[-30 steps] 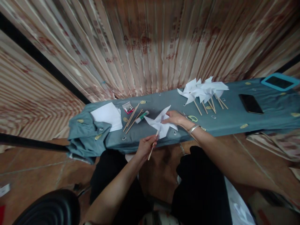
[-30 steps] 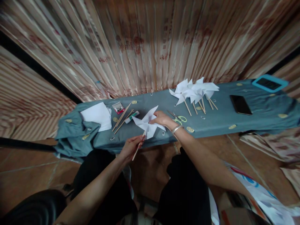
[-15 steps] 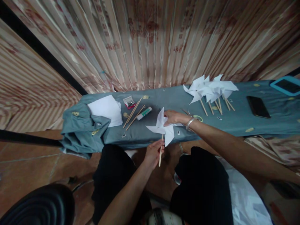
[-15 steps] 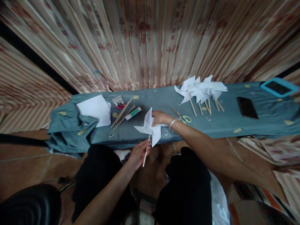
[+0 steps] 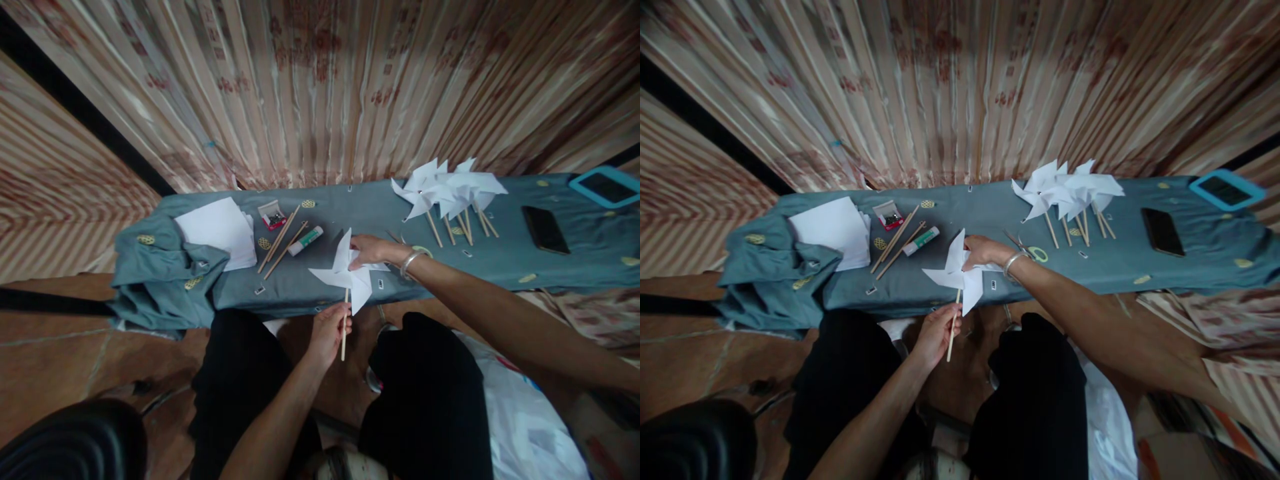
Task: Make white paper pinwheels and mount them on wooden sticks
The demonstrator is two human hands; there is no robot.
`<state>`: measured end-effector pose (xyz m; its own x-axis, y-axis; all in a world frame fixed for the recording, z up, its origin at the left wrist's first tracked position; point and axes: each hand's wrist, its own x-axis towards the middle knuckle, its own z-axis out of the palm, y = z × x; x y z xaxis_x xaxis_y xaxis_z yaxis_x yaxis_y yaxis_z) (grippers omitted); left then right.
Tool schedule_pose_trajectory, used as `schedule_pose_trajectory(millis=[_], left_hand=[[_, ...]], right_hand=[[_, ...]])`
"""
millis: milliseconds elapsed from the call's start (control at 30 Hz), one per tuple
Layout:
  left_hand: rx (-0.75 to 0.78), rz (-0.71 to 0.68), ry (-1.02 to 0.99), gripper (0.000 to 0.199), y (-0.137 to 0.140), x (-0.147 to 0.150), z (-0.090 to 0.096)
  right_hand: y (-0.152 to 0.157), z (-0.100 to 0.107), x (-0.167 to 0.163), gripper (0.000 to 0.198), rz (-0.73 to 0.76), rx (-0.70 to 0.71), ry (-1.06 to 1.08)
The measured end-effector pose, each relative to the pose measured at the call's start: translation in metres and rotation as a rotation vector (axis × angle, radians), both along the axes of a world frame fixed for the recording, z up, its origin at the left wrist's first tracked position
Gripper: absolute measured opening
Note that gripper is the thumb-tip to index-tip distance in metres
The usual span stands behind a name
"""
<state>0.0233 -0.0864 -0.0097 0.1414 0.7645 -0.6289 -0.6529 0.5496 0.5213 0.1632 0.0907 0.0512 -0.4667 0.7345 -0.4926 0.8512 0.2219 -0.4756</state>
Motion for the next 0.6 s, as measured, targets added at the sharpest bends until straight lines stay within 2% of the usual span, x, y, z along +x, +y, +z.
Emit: schedule_pose_trajectory(millis=[200, 433, 600], left_hand=[[-0.004, 0.018, 0.012, 0.035, 0.0011, 0.0012, 0.0008], [-0.019, 0.03, -0.001, 0.038, 0.0019, 0.0006, 0.0015], [-0.024, 0.026, 0.004, 0.035, 0.002, 0.0006, 0.002]], right_hand=[[-0.0012, 0.0007, 0.0012, 0.047, -0.01, -0.017, 0.024], [-0.0001, 0.001, 0.002, 0.042, 0.007, -0.059, 0.06], [-0.0006, 0.0016, 0.0025, 0.047, 0.004, -0.067, 0.069]])
